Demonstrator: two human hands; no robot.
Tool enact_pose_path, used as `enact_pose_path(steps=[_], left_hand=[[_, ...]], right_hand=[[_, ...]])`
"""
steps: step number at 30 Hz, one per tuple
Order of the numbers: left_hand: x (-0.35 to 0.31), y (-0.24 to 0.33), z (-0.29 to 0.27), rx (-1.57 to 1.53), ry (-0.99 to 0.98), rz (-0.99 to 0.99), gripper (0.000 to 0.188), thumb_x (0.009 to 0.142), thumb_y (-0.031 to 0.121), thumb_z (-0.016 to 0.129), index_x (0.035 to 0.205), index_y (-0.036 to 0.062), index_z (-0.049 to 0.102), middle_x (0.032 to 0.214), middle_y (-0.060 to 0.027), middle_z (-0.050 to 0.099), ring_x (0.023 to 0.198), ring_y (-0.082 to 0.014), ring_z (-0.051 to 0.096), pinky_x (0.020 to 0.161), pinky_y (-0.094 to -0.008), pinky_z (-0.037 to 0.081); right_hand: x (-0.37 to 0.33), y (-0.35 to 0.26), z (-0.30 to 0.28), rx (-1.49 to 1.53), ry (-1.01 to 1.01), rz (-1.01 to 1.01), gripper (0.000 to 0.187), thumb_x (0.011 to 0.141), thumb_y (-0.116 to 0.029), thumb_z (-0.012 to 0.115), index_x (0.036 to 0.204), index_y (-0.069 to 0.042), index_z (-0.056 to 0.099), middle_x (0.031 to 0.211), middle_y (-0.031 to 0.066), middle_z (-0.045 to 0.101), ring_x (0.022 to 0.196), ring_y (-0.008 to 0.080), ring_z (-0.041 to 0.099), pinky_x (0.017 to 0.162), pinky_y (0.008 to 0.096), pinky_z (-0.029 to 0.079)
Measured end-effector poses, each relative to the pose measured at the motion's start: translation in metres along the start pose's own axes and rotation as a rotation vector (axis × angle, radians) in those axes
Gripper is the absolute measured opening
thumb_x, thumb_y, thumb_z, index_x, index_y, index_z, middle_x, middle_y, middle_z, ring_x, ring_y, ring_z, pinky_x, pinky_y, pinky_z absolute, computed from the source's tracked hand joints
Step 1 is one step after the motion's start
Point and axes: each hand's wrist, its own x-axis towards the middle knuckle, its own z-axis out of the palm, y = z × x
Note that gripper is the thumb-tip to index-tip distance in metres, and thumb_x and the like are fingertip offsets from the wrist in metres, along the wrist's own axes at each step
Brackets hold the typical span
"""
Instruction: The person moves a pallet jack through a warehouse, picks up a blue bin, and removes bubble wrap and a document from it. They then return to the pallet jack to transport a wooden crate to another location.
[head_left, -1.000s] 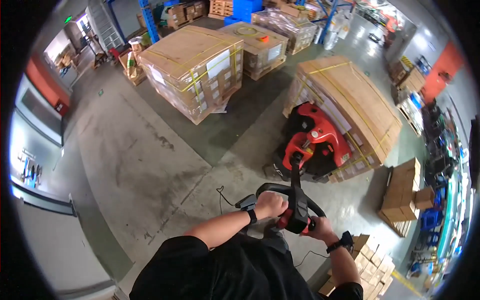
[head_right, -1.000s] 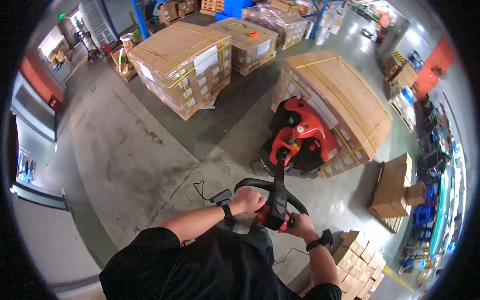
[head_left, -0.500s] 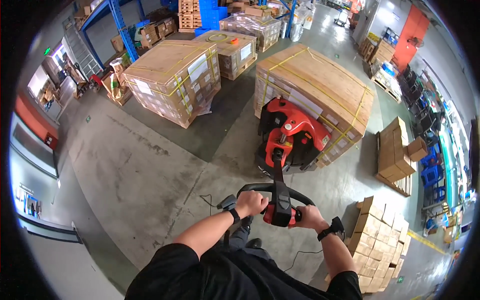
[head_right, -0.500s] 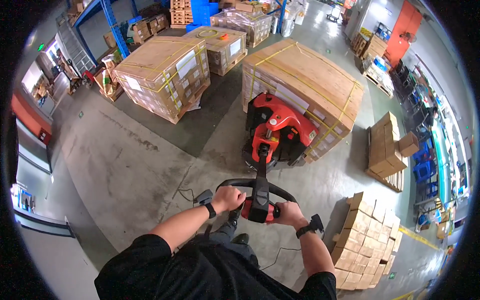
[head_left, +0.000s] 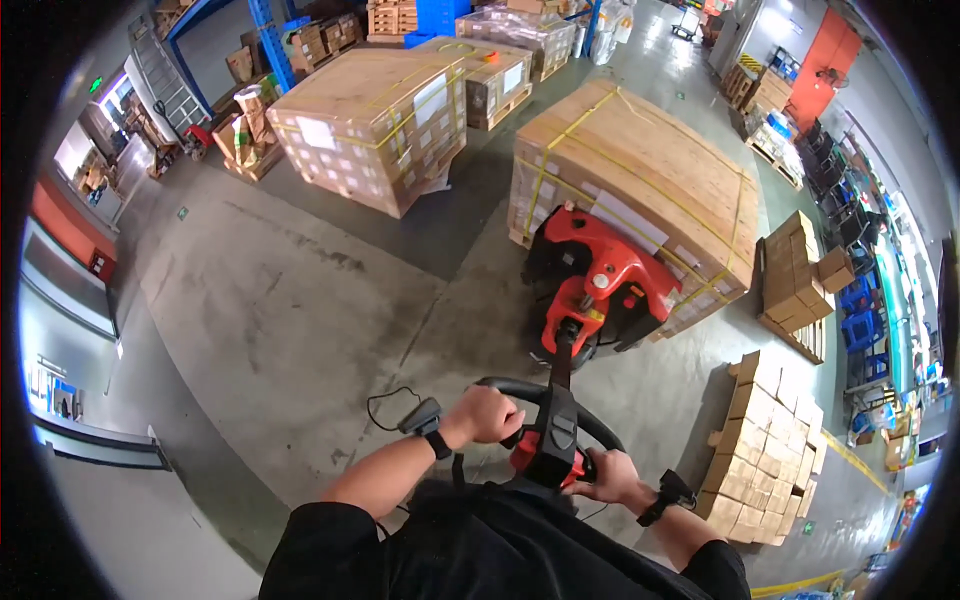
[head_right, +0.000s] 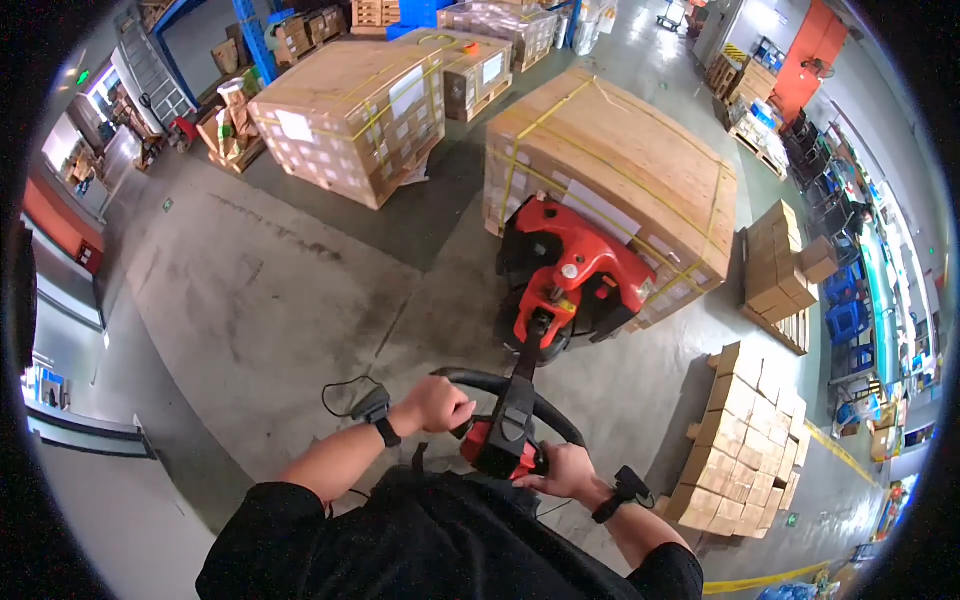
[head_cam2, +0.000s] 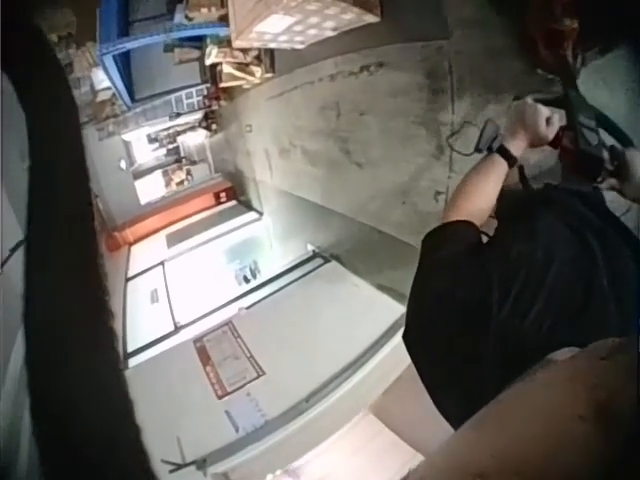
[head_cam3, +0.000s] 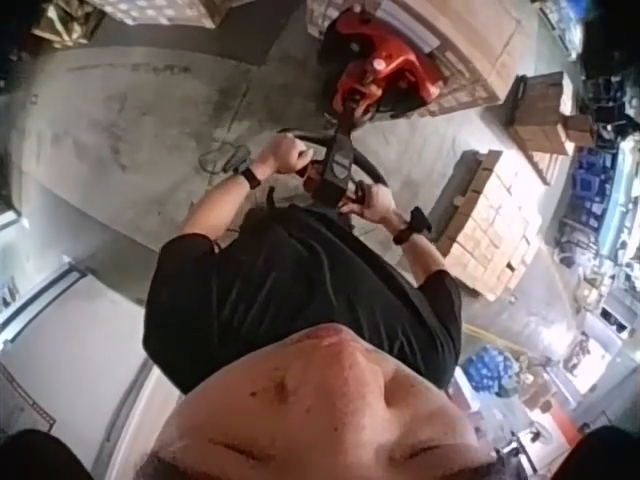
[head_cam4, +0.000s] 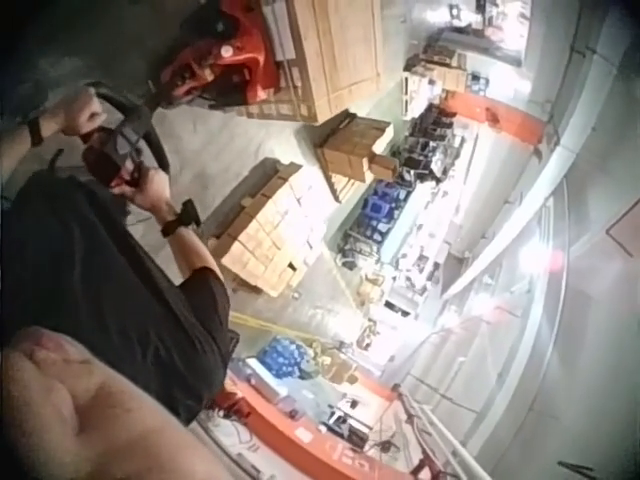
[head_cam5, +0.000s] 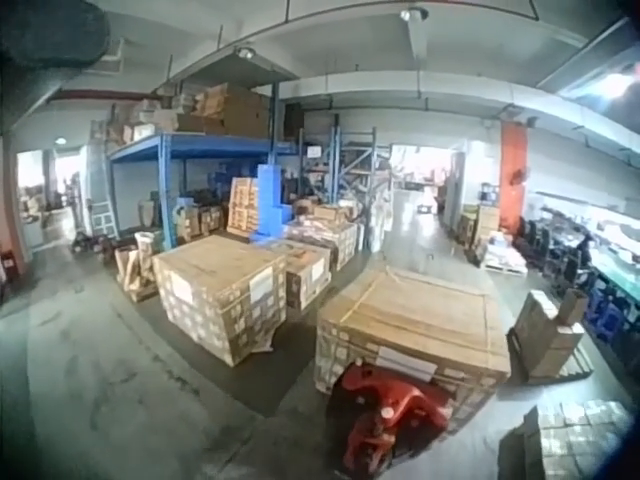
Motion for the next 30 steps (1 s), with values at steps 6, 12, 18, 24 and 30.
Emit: enact_pose_path(steps=[6,12,18,24,30], left_hand=[[-0.107,-0.067,-0.045,0.012,0.058,0.140,0.041,0.089,0.035,0.060,0.057,0.0101,0.062,0.059,-0.0149,0.061,0.061,-0.0388,0.062,0.057,-0.0508,0.048],[-0.246,-0.115,-0.057,-0.190,0.718,-0.036,0.019,0.098,0.021,0.059,0.104,0.0035,0.063,0.090,-0.0126,0.068,0.086,-0.0280,0.065,0.078,-0.0378,0.050],[-0.581,-0.286,0.030,-0.341,0.572,-0.899,0.028,0.094,0.027,0.055,0.085,0.0036,0.066,0.083,-0.0193,0.068,0.080,-0.0366,0.065,0.070,-0.0494,0.049],[-0.847,-0.209,0.102,0.245,-0.331,-1.341,0.025,0.087,0.025,0.065,0.102,0.0074,0.074,0.100,-0.0199,0.073,0.097,-0.0369,0.070,0.083,-0.0470,0.055],[-0.933,-0.189,0.104,-1.076,0.630,-2.068,0.019,0.097,0.018,0.056,0.093,0.0016,0.065,0.082,-0.0155,0.070,0.067,-0.0288,0.068,0.054,-0.0436,0.050]], right_hand=[[-0.005,-0.129,0.116,0.023,0.086,0.157,0.083,0.059,-0.076,0.082,0.090,-0.001,0.064,0.077,0.0211,0.068,0.081,0.0429,0.068,0.071,0.0479,0.053],[-0.031,-0.181,0.168,0.213,0.203,0.323,0.065,0.058,-0.046,0.097,0.091,0.000,0.064,0.081,0.0127,0.072,0.074,0.0254,0.069,0.072,0.0383,0.055],[-0.010,-0.172,0.190,0.317,0.267,0.131,0.050,0.061,-0.013,0.094,0.102,0.003,0.071,0.091,0.0098,0.076,0.083,0.0140,0.069,0.076,0.0344,0.056],[-0.017,-0.163,0.206,0.351,0.277,0.134,0.045,0.063,-0.009,0.091,0.102,0.004,0.071,0.093,0.0096,0.076,0.084,0.0145,0.070,0.076,0.0333,0.056],[-0.031,-0.181,0.261,0.222,0.318,0.147,0.060,0.059,-0.025,0.095,0.108,-0.001,0.070,0.093,0.0120,0.077,0.086,0.0259,0.074,0.078,0.0388,0.057]])
